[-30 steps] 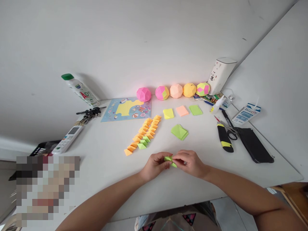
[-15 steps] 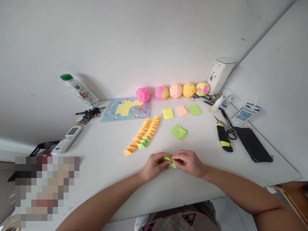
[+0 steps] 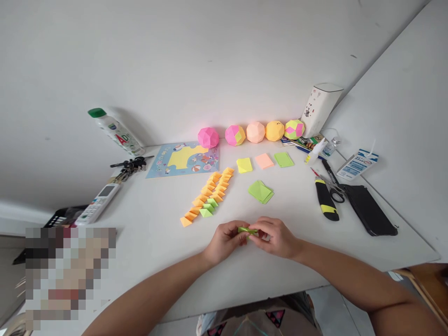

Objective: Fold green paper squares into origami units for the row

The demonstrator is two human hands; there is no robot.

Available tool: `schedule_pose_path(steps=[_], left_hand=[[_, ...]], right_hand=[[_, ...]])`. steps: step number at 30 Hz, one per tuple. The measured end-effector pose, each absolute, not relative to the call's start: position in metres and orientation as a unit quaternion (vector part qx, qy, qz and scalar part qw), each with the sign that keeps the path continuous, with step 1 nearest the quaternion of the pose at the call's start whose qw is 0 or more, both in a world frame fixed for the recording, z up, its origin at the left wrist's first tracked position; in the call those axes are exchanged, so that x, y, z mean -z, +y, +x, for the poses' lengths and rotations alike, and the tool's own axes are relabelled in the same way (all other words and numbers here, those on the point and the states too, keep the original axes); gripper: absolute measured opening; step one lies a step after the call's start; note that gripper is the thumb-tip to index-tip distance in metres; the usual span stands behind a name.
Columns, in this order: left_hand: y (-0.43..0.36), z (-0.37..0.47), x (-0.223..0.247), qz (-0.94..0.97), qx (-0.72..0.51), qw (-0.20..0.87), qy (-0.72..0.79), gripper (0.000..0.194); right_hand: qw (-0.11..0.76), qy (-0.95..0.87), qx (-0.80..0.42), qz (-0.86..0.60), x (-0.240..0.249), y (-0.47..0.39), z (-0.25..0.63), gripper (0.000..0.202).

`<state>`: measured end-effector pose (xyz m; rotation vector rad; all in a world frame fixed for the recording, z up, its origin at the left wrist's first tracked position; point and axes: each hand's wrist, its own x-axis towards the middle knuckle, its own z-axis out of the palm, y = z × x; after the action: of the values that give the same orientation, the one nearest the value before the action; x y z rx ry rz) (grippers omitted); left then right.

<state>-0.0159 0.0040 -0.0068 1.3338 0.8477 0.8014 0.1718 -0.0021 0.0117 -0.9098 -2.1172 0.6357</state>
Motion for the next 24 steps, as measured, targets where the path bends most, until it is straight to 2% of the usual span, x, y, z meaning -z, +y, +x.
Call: schedule_pose_path(steps=[4, 8, 13, 24], left_hand=[[0.0038, -0.0138, 0.0072, 0.579, -0.360, 0.621, 0.387, 0.025], [0.0051, -0.0129, 0.0058, 0.618, -0.383, 0.574, 0.379, 0.023], [0.0077, -0.0148, 0.0017, 0.677, -0.345, 0.534, 0.370, 0.025], [0.0073, -0.0176, 0.0049, 0.650, -0.349, 0.561, 0.375, 0.027]], right_hand=[[0.359, -0.829, -0.239, -0.355, -0.0089, -0.0017, 0.1720, 0.015], [0.389, -0.814, -0.249, -0.351, -0.0076, -0.0006, 0.1712, 0.015], [0.384, -0.803, -0.280, -0.361, -0.0085, 0.0002, 0.1721, 0.015], [0.355, -0.795, -0.284, -0.401, -0.0142, 0.0029, 0.1734, 0.017]])
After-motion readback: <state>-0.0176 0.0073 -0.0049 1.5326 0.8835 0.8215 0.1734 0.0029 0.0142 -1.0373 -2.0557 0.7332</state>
